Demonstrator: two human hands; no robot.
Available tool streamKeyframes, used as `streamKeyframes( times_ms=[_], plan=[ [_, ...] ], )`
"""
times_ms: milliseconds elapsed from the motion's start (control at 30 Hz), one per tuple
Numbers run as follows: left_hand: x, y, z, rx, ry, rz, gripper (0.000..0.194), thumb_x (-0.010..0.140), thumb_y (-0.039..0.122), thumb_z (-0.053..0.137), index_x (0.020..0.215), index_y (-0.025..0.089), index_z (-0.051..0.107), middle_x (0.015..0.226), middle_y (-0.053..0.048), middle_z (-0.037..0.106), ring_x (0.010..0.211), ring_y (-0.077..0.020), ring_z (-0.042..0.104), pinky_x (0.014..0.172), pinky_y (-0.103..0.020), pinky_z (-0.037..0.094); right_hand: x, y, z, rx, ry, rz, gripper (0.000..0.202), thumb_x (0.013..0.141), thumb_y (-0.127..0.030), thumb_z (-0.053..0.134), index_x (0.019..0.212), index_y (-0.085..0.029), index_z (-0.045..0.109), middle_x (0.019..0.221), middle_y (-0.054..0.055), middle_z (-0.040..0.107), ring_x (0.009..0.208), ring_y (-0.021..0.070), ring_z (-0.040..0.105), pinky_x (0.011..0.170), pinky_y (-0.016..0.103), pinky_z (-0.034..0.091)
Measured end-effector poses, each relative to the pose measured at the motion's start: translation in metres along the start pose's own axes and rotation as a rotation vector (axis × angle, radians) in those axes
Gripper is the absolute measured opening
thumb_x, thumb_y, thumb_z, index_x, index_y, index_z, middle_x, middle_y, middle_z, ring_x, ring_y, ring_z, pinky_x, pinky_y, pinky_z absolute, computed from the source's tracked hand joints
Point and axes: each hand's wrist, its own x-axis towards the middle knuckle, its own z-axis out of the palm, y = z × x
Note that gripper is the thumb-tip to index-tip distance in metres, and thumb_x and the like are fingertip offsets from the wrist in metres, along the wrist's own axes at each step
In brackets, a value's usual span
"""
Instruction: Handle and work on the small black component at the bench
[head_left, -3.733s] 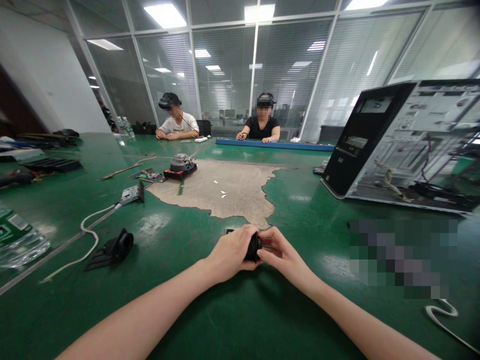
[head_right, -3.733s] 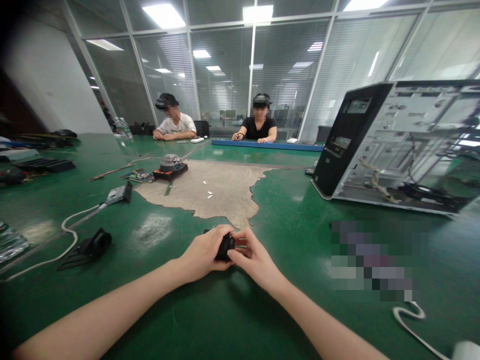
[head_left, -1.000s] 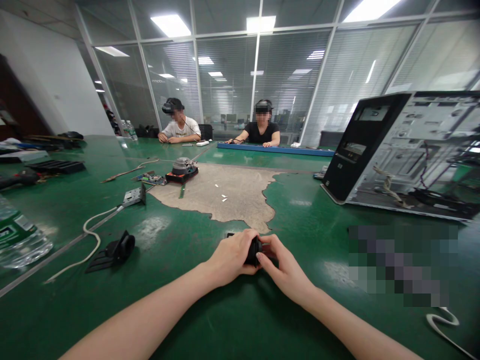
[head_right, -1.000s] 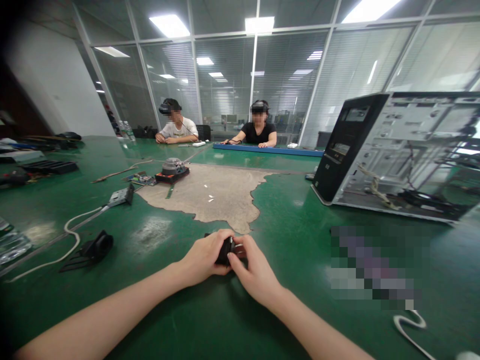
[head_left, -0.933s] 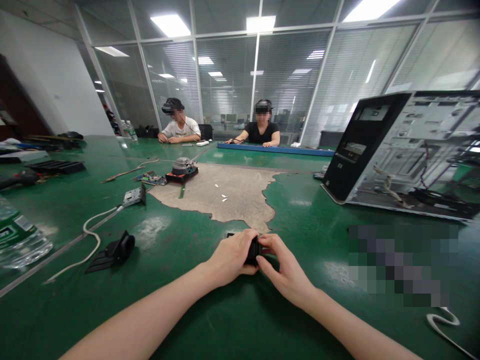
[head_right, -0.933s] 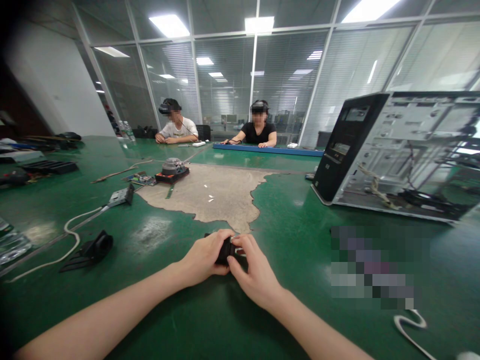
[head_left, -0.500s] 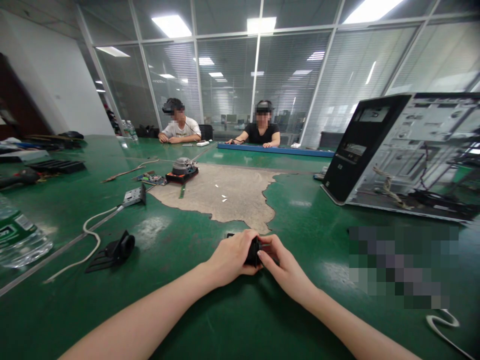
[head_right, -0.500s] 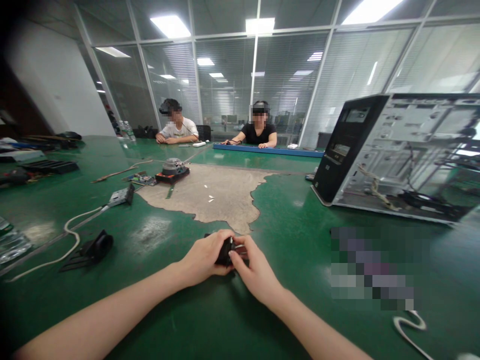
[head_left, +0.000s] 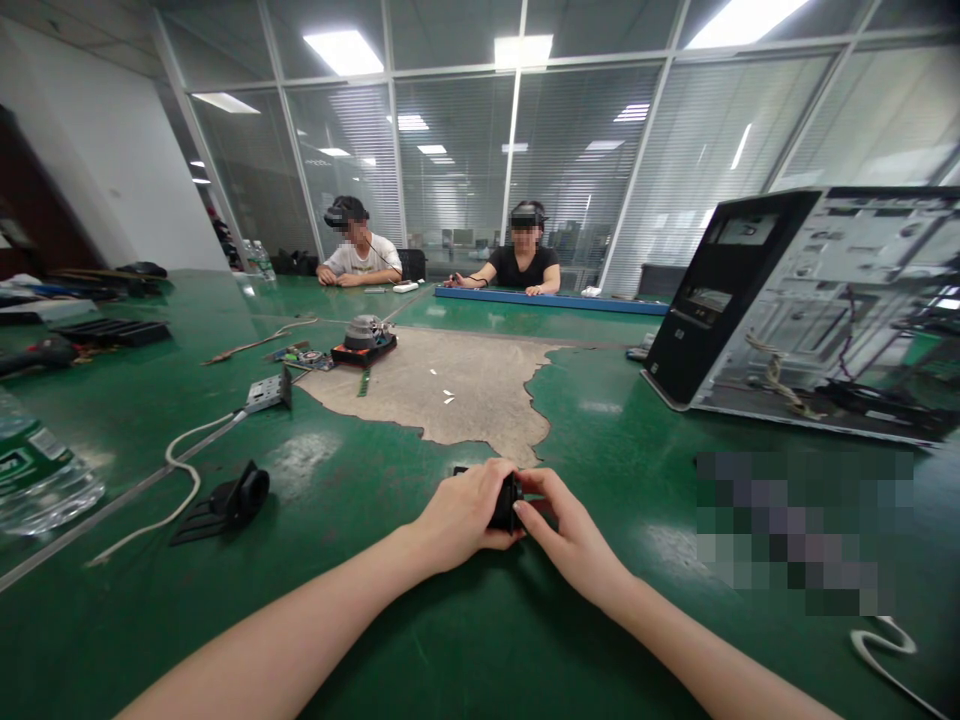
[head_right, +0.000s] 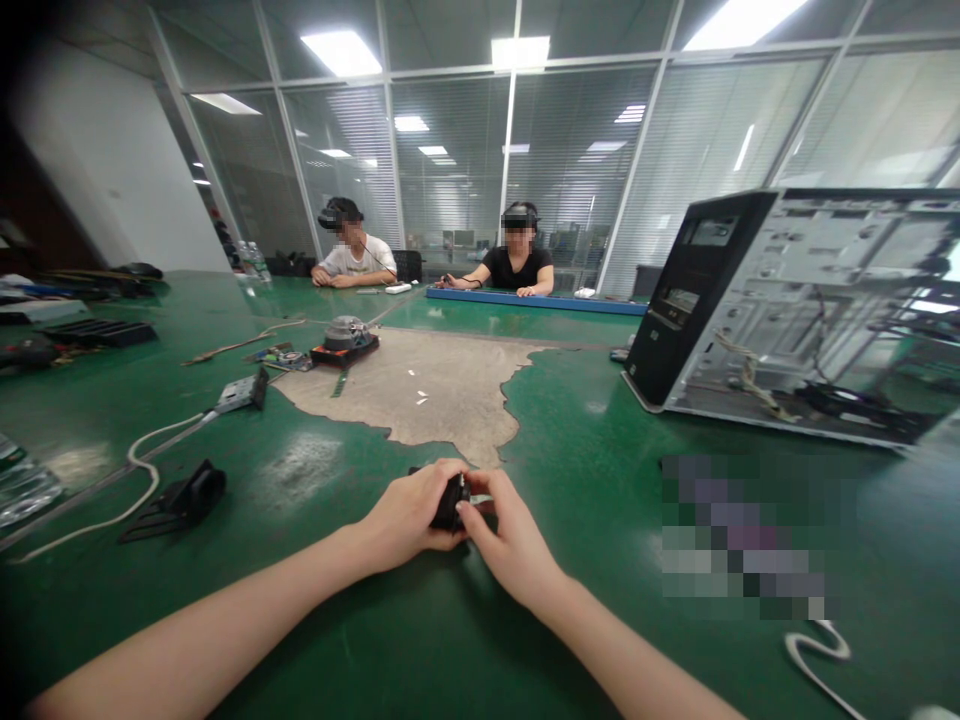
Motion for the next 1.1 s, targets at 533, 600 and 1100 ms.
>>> streamKeyframes(
  times_ms=[533, 600, 1100],
  plan=[
    [0.0002, 0.0003, 0.0003, 0.0, -0.002, -0.007, 0.057, 0.065, 0.028, 0.062, 0.112, 0.021, 0.03, 0.105, -0.005, 0.05, 0.093, -0.0223, 0.052, 0.077, -0.034, 0.043, -0.0005, 0.0018, 0.0009, -0.029, 0.016, 0.002, 0.025, 0.082, -0.023, 0.044, 0.107, -0.02, 0.042, 0.099, 0.006, 0.054, 0.088, 0.0167, 0.056, 0.08, 0.034, 0.048],
    [0.0002, 0.0002, -0.0004, 0.006, -0.006, -0.012, 0.057, 0.065, 0.029, 0.062, 0.112, 0.021, 0.03, 0.104, -0.005, 0.05, 0.092, -0.0221, 0.052, 0.076, -0.034, 0.043, -0.0008, 0.0003, 0.0005, -0.02, -0.023, 0.044, 0.023, 0.083, -0.023, 0.042, 0.106, -0.02, 0.042, 0.095, 0.005, 0.055, 0.082, 0.0158, 0.058, 0.077, 0.034, 0.049],
    [0.0001, 0.0008, 0.0, 0.004, -0.01, -0.018, 0.058, 0.066, 0.029, 0.062, 0.113, 0.022, 0.029, 0.106, -0.006, 0.049, 0.093, -0.0229, 0.052, 0.075, -0.035, 0.043, -0.0001, -0.0015, 0.0, 0.003, -0.017, 0.025, 0.026, 0.082, -0.021, 0.044, 0.107, -0.02, 0.042, 0.099, 0.006, 0.053, 0.089, 0.0168, 0.055, 0.082, 0.037, 0.048]
  ],
)
